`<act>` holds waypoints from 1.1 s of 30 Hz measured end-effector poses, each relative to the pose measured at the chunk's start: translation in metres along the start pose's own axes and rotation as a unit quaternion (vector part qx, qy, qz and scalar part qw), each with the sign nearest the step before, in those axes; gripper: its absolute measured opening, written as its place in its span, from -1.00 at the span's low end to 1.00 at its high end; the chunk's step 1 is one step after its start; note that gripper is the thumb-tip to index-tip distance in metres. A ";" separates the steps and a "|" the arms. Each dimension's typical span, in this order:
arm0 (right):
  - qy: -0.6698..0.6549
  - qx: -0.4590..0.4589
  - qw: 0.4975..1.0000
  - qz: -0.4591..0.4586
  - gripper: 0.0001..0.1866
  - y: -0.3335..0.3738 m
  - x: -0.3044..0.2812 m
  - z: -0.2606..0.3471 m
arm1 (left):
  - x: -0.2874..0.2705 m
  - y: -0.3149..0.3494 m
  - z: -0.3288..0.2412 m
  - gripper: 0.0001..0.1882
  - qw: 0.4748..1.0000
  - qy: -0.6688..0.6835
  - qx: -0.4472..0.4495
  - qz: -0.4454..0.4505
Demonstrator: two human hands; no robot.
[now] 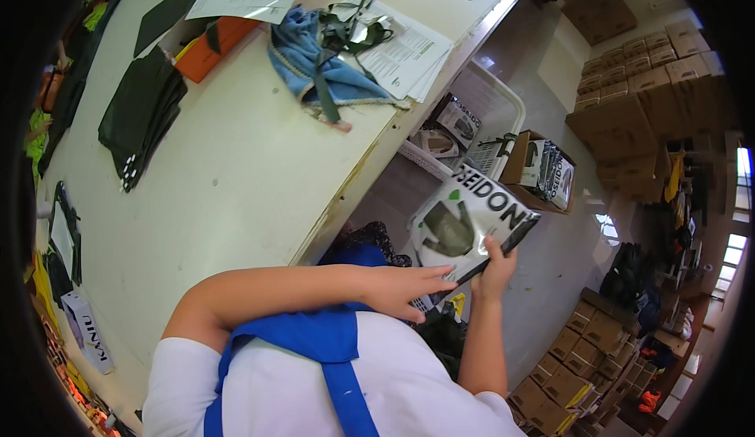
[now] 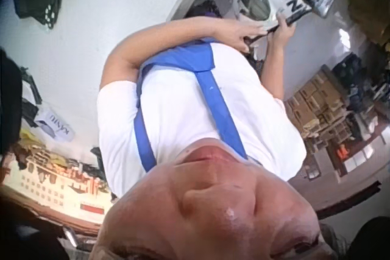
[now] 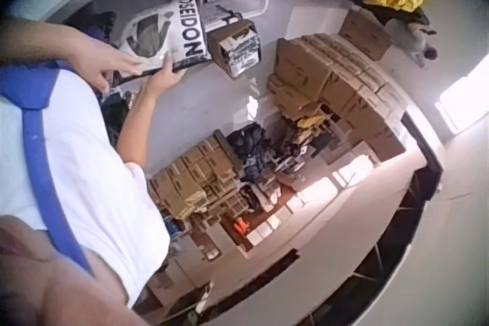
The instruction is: The person trims excess threads and loose edges from a large green fabric item using small scissors. They repeatedly unfold, smooth, and reposition the fabric on a white table while cutting small sections. The person also places trimmed pieces into a white basket below the table.
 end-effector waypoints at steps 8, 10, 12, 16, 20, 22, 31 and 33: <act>0.217 -0.051 0.973 -0.064 -0.57 -0.306 -0.040 0.072 | -0.071 0.101 0.049 -0.37 0.948 0.010 -0.201 -0.248; 0.337 -0.217 0.915 -0.033 -0.56 -0.353 0.030 0.075 | -0.058 0.135 0.053 -0.39 0.919 0.049 -0.280 -0.274; 0.335 -0.191 0.913 0.133 -0.45 -0.295 0.186 0.040 | -0.036 0.165 0.050 -0.42 0.869 0.122 -0.331 -0.347; 0.540 -0.310 0.741 0.253 -0.10 -0.211 0.395 -0.017 | 0.015 0.209 0.056 -0.46 0.787 0.177 -0.363 -0.467; 0.678 -0.187 0.703 0.111 0.07 -0.224 0.475 -0.031 | 0.052 0.238 0.054 -0.46 0.712 0.205 -0.357 -0.569; 0.734 -0.239 0.620 0.143 -0.26 -0.232 0.489 -0.041 | 0.066 0.250 0.050 -0.47 0.679 0.222 -0.349 -0.607; 0.221 -0.195 0.839 0.457 -0.77 -0.114 0.476 0.065 | 0.049 0.301 -0.013 -0.03 0.636 0.078 -0.243 -0.728; 0.155 -0.139 0.827 0.523 -0.78 -0.017 0.454 0.103 | 0.010 0.311 -0.059 0.16 0.635 -0.042 -0.199 -0.745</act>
Point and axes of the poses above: each hand's wrist, its own y-axis away from the middle knuckle, its own x-axis out of the palm, z = x × y, the point moved 5 cm from there along -y, towards the middle knuckle, and after that the axes turned 9 degrees about x, right-handed, at the moved point
